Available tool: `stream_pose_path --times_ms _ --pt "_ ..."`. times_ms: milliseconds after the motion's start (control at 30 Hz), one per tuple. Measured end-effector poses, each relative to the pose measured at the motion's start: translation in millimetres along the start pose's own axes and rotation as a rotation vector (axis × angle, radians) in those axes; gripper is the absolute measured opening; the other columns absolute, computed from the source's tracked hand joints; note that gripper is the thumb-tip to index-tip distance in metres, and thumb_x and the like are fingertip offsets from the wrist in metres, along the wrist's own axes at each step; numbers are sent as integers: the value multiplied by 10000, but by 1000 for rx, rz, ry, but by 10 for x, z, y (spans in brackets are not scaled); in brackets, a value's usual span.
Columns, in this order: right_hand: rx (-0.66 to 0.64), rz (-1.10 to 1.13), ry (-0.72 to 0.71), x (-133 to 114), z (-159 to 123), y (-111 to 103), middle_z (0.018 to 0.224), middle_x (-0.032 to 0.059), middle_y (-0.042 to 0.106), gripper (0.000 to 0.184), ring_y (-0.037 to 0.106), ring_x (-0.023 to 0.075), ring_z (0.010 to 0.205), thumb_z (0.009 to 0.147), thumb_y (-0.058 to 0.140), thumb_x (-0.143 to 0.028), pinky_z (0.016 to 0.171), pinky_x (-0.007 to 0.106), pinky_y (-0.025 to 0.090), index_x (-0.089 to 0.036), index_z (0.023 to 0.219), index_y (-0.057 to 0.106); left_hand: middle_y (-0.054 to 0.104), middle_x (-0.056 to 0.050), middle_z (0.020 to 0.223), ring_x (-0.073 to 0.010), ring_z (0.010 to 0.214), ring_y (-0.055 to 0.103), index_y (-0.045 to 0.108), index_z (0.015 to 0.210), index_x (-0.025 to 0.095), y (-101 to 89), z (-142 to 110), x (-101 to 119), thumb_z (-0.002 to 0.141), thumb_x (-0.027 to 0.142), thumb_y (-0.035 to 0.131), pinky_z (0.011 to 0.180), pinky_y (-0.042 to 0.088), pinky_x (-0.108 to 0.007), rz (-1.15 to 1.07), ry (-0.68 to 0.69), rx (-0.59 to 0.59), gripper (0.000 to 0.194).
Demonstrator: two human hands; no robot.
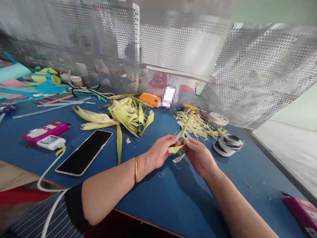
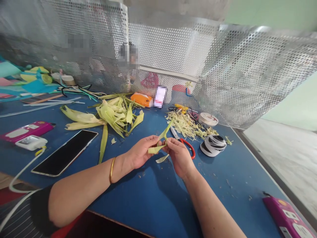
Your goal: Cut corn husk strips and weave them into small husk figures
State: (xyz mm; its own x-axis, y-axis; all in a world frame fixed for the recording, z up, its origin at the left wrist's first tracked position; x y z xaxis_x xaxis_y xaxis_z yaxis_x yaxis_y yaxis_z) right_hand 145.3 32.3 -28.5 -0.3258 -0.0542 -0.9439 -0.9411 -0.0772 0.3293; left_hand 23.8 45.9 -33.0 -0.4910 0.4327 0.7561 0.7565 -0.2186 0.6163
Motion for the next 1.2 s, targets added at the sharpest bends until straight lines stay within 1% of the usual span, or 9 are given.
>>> stream_pose_path --times_ms 133,233,367,467,600,767,967,1033,1200 --pt "56 75 -5 -31 -14 -23 812 34 667 175 593 166 748 713 766 -337 734 297 483 -192 708 669 559 13 695 -70 607 516 548 728 148 -33 30 8 812 270 693 618 417 -207 60 45 -32 207" --pt "73 113 -5 -65 -36 -11 767 19 654 181 604 155 736 705 775 -329 716 276 492 -192 695 658 563 12 698 -78 644 526 548 736 150 -50 44 16 794 293 714 673 432 -219 110 91 -27 226" --pt "92 94 -20 -98 -48 -4 686 -2 595 211 575 128 669 713 771 -324 660 245 486 -185 653 624 572 -1 716 -94 670 552 533 734 153 -39 43 25 802 299 706 709 463 -245 112 110 -30 237" --pt "108 119 -12 -93 -41 -21 651 -20 540 223 537 114 629 701 777 -312 607 228 464 -184 654 600 568 -1 719 -92 640 551 530 758 153 -36 35 21 827 262 672 693 483 -254 86 84 -16 192" --pt "93 138 0 -73 -28 -21 620 -33 481 229 480 101 582 707 766 -292 544 217 409 -183 663 570 536 15 690 -88 613 535 518 760 157 -24 29 43 832 250 652 640 476 -236 109 129 -19 179" --pt "98 165 -14 -82 -29 -14 610 -40 423 232 392 80 551 700 761 -249 503 206 354 -170 639 551 478 38 638 -76 577 487 486 753 168 -5 37 49 824 288 656 579 418 -203 126 147 -48 220" --pt "101 128 -3 -122 -39 -28 574 -66 350 254 287 68 485 703 759 -263 452 218 281 -188 631 527 395 67 579 -40 453 336 444 734 178 -11 44 80 851 286 614 455 257 -181 192 161 -57 233" --pt "113 64 -24 -135 -41 -33 565 -63 376 264 323 74 483 698 759 -301 460 232 290 -194 624 529 419 59 584 -44 457 356 448 726 180 -19 51 74 838 303 628 454 267 -184 220 167 -57 245" --pt "130 -180 -93 -138 -46 -2 633 -18 582 301 514 118 539 711 740 -462 546 269 396 -193 728 605 518 24 640 -73 529 475 493 721 173 -29 49 47 807 351 654 529 392 -210 304 206 -18 255"
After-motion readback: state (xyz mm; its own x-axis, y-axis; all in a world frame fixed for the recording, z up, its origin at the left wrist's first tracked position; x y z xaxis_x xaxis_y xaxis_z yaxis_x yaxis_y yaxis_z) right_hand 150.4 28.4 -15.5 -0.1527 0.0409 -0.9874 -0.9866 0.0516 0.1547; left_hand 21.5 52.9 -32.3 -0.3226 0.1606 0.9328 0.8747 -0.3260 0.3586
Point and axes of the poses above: each hand's wrist, its own z-axis towards the middle knuckle, its own y-axis out of the palm, x = y × z, the point moved 5 cm from there along z, towards the middle knuckle
